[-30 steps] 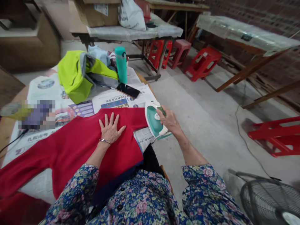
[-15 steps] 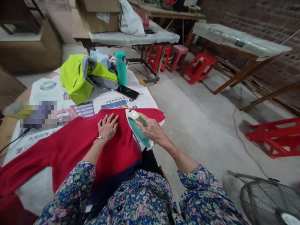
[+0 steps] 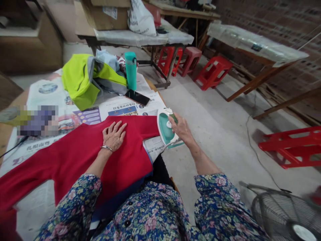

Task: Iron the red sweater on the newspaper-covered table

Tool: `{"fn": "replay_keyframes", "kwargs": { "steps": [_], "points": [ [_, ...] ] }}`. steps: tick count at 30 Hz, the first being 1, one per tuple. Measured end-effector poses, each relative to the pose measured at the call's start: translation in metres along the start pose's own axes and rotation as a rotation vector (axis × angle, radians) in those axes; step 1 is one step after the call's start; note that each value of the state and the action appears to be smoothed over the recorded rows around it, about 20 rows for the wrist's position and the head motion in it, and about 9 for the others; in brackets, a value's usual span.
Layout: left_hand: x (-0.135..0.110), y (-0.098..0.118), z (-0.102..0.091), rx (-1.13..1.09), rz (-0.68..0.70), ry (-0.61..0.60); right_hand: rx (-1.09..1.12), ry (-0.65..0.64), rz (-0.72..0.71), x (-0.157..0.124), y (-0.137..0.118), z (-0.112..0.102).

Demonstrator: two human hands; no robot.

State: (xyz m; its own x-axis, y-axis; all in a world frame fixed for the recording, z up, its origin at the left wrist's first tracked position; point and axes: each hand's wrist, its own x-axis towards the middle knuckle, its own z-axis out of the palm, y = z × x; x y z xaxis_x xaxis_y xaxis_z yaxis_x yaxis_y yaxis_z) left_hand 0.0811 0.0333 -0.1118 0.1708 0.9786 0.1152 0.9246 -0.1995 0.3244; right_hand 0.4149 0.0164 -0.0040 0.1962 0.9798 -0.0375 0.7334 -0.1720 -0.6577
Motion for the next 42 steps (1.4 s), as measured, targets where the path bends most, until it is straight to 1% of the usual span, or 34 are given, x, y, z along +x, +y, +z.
{"fn": "replay_keyframes", "kwargs": {
  "steps": [3,6,8,11,14,17,19,21,23,26,30,32,34,36,38,40,42],
  "points": [
    [0.001,-0.002,0.001,-0.002,0.002,0.011,-0.081,0.080,-0.005,0.000,0.001,-0.001],
    [0.002,-0.006,0.003,0.000,0.006,0.017,-0.116,0.107,-0.108,-0.008,-0.004,0.006],
    [0.003,-0.008,0.004,0.007,0.007,0.022,-0.081,0.060,-0.196,-0.017,-0.012,0.014],
    [0.003,-0.009,0.004,0.018,0.011,0.022,-0.003,-0.071,-0.274,-0.030,-0.028,0.030],
    [0.003,-0.008,0.001,0.024,0.004,0.013,0.055,-0.187,-0.296,-0.037,-0.041,0.045],
    [0.002,-0.005,-0.002,0.027,-0.006,0.011,0.097,-0.230,-0.258,-0.035,-0.039,0.046],
    [0.002,-0.005,-0.002,0.028,-0.006,0.014,0.092,-0.209,-0.204,-0.028,-0.030,0.036],
    [0.002,-0.005,-0.002,0.026,-0.001,0.022,0.076,-0.165,-0.122,-0.019,-0.017,0.022],
    [0.002,-0.005,-0.001,0.019,0.005,0.035,0.057,-0.102,-0.042,-0.010,-0.004,0.006],
    [0.003,-0.006,0.001,0.010,0.006,0.048,-0.008,0.022,0.015,0.000,0.014,-0.010],
    [0.005,-0.007,0.002,0.007,0.000,0.050,-0.210,0.181,0.030,-0.001,0.027,-0.015],
    [0.005,-0.010,0.004,0.006,0.004,0.053,-0.254,0.207,-0.002,-0.007,0.026,-0.013],
    [0.006,-0.013,0.006,0.006,0.011,0.058,-0.202,0.164,-0.074,-0.017,0.022,-0.010],
    [0.005,-0.017,0.009,0.009,0.019,0.064,-0.120,0.085,-0.163,-0.028,0.013,-0.004],
    [0.005,-0.020,0.010,0.013,0.023,0.069,-0.075,0.003,-0.221,-0.038,0.004,0.004],
    [0.005,-0.021,0.011,0.018,0.031,0.067,-0.059,-0.064,-0.228,-0.045,-0.004,0.012],
    [0.004,-0.022,0.011,0.020,0.038,0.064,-0.039,-0.110,-0.203,-0.046,-0.007,0.017]
  ]
}}
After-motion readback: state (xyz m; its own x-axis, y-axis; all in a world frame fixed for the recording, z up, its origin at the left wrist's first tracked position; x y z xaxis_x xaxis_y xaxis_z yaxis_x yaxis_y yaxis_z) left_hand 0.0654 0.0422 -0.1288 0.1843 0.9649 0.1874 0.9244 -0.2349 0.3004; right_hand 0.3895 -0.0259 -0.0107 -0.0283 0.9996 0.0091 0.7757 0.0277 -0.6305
